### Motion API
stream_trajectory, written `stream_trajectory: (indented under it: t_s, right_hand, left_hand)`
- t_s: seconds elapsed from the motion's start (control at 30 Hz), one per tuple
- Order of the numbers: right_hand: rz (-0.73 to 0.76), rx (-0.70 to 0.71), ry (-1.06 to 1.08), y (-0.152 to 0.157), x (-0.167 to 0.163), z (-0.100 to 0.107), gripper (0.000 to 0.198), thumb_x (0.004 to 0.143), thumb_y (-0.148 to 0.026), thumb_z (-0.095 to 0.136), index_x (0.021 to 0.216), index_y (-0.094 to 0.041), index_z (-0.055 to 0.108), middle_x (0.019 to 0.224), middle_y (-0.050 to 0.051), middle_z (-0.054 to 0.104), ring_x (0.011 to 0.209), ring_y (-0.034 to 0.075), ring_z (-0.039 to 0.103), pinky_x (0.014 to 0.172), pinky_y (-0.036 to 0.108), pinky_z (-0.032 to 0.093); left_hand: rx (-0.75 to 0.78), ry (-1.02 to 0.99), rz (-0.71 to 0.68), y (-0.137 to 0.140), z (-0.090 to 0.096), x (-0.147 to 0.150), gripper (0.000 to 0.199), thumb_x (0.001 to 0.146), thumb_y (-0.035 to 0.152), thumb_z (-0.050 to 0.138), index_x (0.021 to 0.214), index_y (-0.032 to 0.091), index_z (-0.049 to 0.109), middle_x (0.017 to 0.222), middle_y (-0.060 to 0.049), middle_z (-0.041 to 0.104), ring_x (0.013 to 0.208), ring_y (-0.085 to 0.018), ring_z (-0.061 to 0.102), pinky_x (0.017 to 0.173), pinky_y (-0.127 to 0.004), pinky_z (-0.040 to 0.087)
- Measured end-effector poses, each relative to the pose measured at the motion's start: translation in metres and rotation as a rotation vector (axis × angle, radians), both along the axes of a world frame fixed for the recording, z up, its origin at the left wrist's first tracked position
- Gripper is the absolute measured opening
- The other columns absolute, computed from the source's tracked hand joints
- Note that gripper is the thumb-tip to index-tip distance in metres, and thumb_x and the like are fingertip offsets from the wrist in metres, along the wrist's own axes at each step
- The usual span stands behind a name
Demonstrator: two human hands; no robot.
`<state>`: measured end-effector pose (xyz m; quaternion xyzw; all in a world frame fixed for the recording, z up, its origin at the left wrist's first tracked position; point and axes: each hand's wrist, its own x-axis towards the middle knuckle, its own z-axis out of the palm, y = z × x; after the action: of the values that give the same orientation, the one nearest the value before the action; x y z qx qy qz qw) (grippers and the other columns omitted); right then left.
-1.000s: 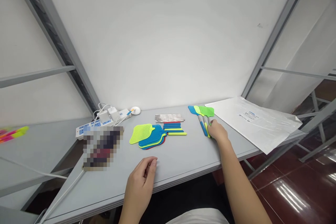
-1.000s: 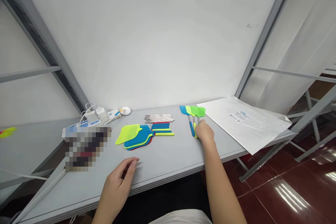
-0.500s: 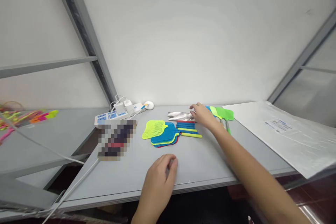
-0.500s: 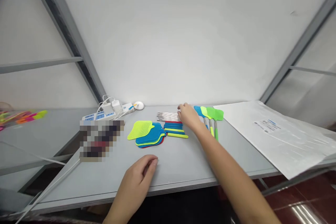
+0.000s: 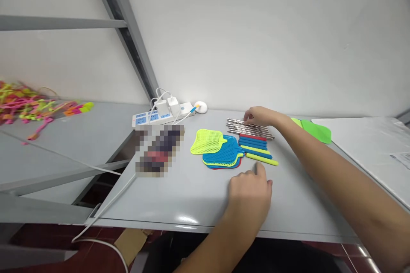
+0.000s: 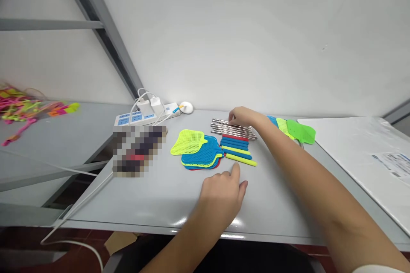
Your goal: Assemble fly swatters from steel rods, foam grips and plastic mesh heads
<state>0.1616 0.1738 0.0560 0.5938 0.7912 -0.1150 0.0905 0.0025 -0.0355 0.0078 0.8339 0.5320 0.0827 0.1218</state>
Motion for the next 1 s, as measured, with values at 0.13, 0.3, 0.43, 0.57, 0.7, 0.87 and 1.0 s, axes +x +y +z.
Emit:
stream_trajectory:
  t_s: [0.13, 0.3, 0.43, 0.57, 0.7, 0.87, 1.0]
  right_hand:
    - [-0.022, -0.042, -0.018, 0.006, 0.000, -0.002, 0.032, 0.095, -0.036, 0.058, 0.122, -0.019, 0.059, 0.125, 0.009, 0.059, 0.103, 0.021, 0.062, 0.087, 0.042, 0.053]
    - [-0.063, -0.065, 0.002, 0.007, -0.001, -0.003, 0.034, 0.094, -0.036, 0.058, 0.123, -0.018, 0.058, 0.125, 0.009, 0.059, 0.104, 0.022, 0.062, 0.087, 0.043, 0.053]
    - [-0.084, -0.056, 0.064, 0.004, 0.000, -0.002, 0.035, 0.094, -0.036, 0.059, 0.124, -0.018, 0.057, 0.124, 0.009, 0.059, 0.104, 0.022, 0.062, 0.087, 0.043, 0.053]
    - [-0.081, -0.030, 0.119, -0.002, -0.001, -0.003, 0.034, 0.094, -0.036, 0.058, 0.123, -0.018, 0.058, 0.125, 0.009, 0.059, 0.104, 0.022, 0.062, 0.087, 0.043, 0.053]
    - [-0.077, 0.059, 0.155, -0.012, -0.004, 0.001, 0.034, 0.094, -0.036, 0.058, 0.123, -0.019, 0.058, 0.125, 0.009, 0.059, 0.104, 0.022, 0.062, 0.087, 0.043, 0.054]
    - [-0.108, 0.353, 0.255, -0.046, -0.001, 0.029, 0.024, 0.093, -0.032, 0.058, 0.111, -0.016, 0.062, 0.113, 0.011, 0.063, 0.098, 0.022, 0.062, 0.086, 0.040, 0.052]
    - [-0.081, 0.551, 0.448, -0.102, 0.006, 0.061, 0.015, 0.091, -0.028, 0.052, 0.101, -0.020, 0.060, 0.098, 0.007, 0.066, 0.090, 0.021, 0.062, 0.078, 0.034, 0.050]
  left_hand:
    - [0.015, -0.027, 0.016, -0.002, 0.001, -0.003, 0.049, 0.093, 0.038, 0.053, 0.139, 0.020, 0.047, 0.079, -0.008, 0.069, 0.071, -0.027, 0.070, 0.055, -0.029, 0.042]
    - [0.014, 0.019, 0.026, 0.000, 0.007, 0.003, 0.051, 0.095, 0.035, 0.051, 0.143, 0.018, 0.043, 0.075, -0.010, 0.071, 0.073, -0.029, 0.071, 0.059, -0.032, 0.045]
    - [0.076, -0.008, 0.016, -0.005, 0.008, 0.001, 0.030, 0.095, 0.035, 0.050, 0.121, 0.021, 0.057, 0.084, -0.009, 0.071, 0.074, -0.026, 0.070, 0.059, -0.030, 0.045]
    - [0.108, -0.007, 0.031, -0.005, 0.006, 0.001, 0.042, 0.094, 0.033, 0.052, 0.134, 0.022, 0.047, 0.082, -0.008, 0.070, 0.072, -0.026, 0.070, 0.057, -0.029, 0.044]
    - [0.106, 0.010, 0.043, -0.003, 0.005, 0.002, 0.031, 0.093, 0.028, 0.054, 0.124, 0.023, 0.054, 0.078, -0.007, 0.068, 0.070, -0.027, 0.069, 0.055, -0.030, 0.043]
    - [0.095, -0.063, 0.076, -0.018, 0.005, -0.017, 0.009, 0.093, 0.025, 0.054, 0.093, 0.024, 0.063, 0.095, -0.006, 0.062, 0.075, -0.023, 0.066, 0.063, -0.032, 0.045]
    - [0.132, -0.344, 0.071, -0.040, 0.002, -0.040, 0.002, 0.089, 0.024, 0.062, 0.091, 0.024, 0.063, 0.104, -0.005, 0.060, 0.097, -0.025, 0.059, 0.084, -0.041, 0.044]
